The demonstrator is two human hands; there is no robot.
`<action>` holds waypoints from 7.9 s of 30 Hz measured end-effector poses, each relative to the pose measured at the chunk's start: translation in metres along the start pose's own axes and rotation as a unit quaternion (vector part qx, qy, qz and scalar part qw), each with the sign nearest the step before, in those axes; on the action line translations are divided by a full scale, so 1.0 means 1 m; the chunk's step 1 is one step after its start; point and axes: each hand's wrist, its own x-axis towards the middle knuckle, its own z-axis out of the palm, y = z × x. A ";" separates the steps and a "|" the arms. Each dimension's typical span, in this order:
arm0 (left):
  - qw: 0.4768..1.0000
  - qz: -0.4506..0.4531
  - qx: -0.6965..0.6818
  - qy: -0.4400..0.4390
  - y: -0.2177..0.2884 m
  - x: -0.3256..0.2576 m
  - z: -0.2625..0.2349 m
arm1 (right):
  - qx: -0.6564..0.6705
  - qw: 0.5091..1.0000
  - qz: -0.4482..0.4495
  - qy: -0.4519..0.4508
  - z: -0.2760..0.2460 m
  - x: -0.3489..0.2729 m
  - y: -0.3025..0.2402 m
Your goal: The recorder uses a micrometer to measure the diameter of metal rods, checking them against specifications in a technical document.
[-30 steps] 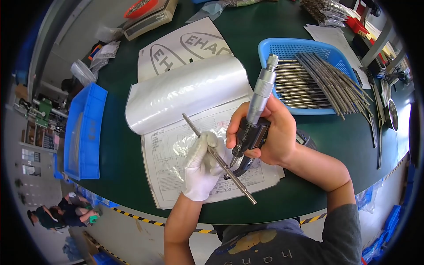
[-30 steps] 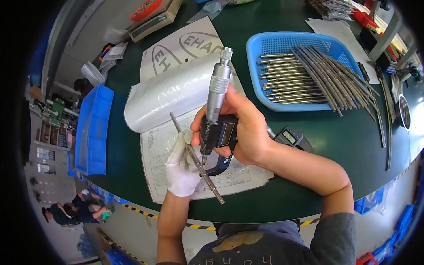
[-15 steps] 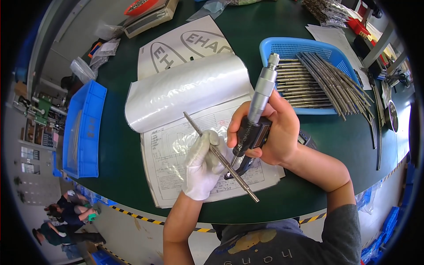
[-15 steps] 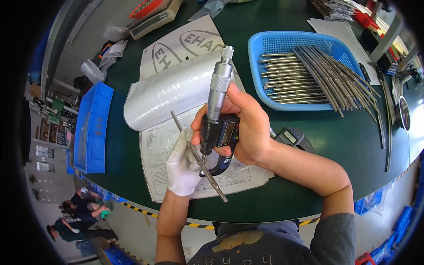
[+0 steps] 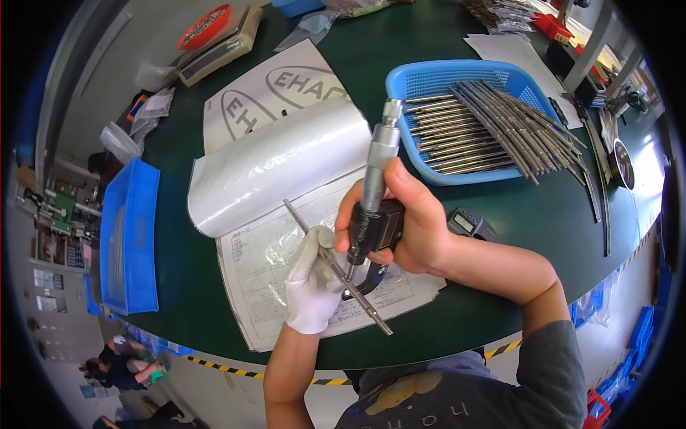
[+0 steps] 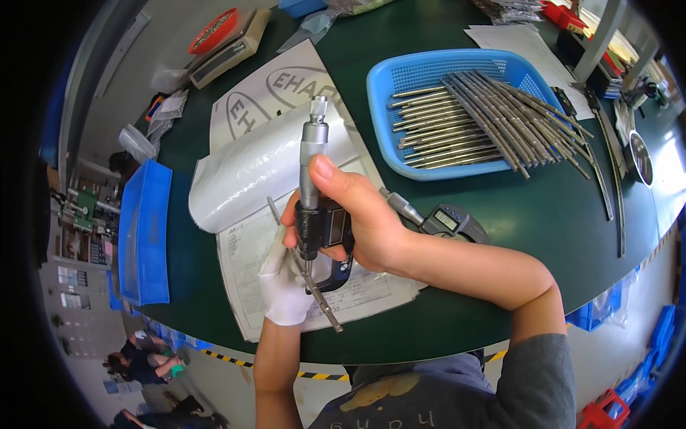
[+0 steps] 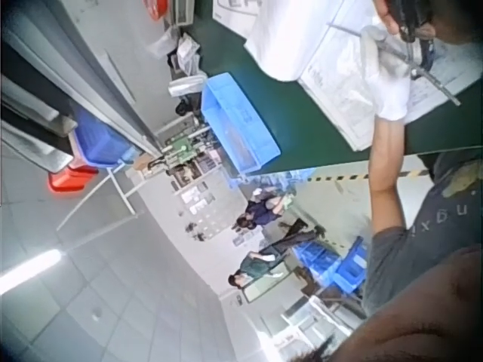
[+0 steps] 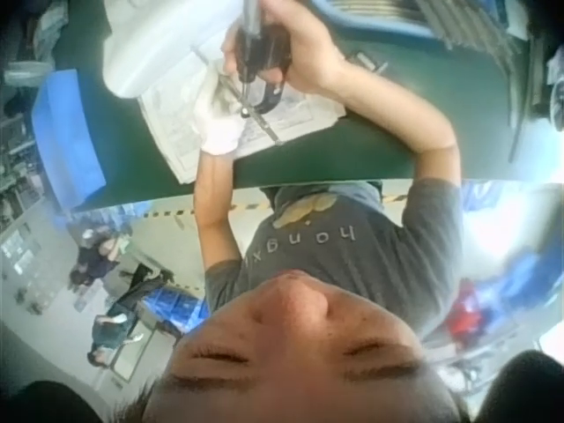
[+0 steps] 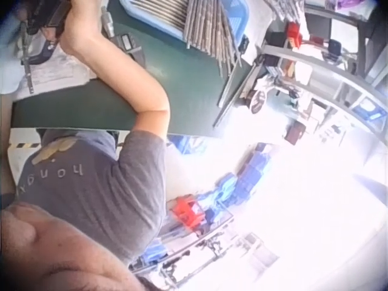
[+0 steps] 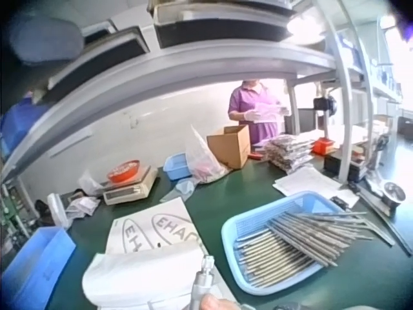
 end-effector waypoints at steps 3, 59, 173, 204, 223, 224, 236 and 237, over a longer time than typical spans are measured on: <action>1.000 0.015 0.005 -0.011 0.000 0.001 -0.008 | 0.015 1.000 -0.012 -0.014 0.000 0.001 0.003; 0.999 -0.011 -0.028 0.021 0.000 0.000 0.002 | -0.065 0.997 0.030 0.023 0.001 0.002 0.003; 0.971 0.156 -0.092 -0.158 0.164 0.041 -0.170 | -0.796 0.486 0.208 -0.295 0.086 0.011 0.060; 0.978 0.128 -0.098 -0.132 0.170 0.042 -0.163 | -0.814 0.530 0.043 -0.236 0.069 -0.003 0.079; 0.980 0.112 -0.106 -0.127 0.170 0.042 -0.162 | -0.818 0.520 0.038 -0.242 0.069 -0.002 0.079; 0.980 0.113 -0.106 -0.128 0.170 0.042 -0.161 | -0.818 0.520 0.038 -0.242 0.069 -0.002 0.079; 0.979 0.117 -0.096 -0.134 0.170 0.043 -0.162 | -0.814 0.526 0.042 -0.244 0.068 -0.003 0.079; 0.979 0.121 -0.099 -0.133 0.169 0.043 -0.163 | -0.815 0.524 0.040 -0.245 0.068 -0.003 0.080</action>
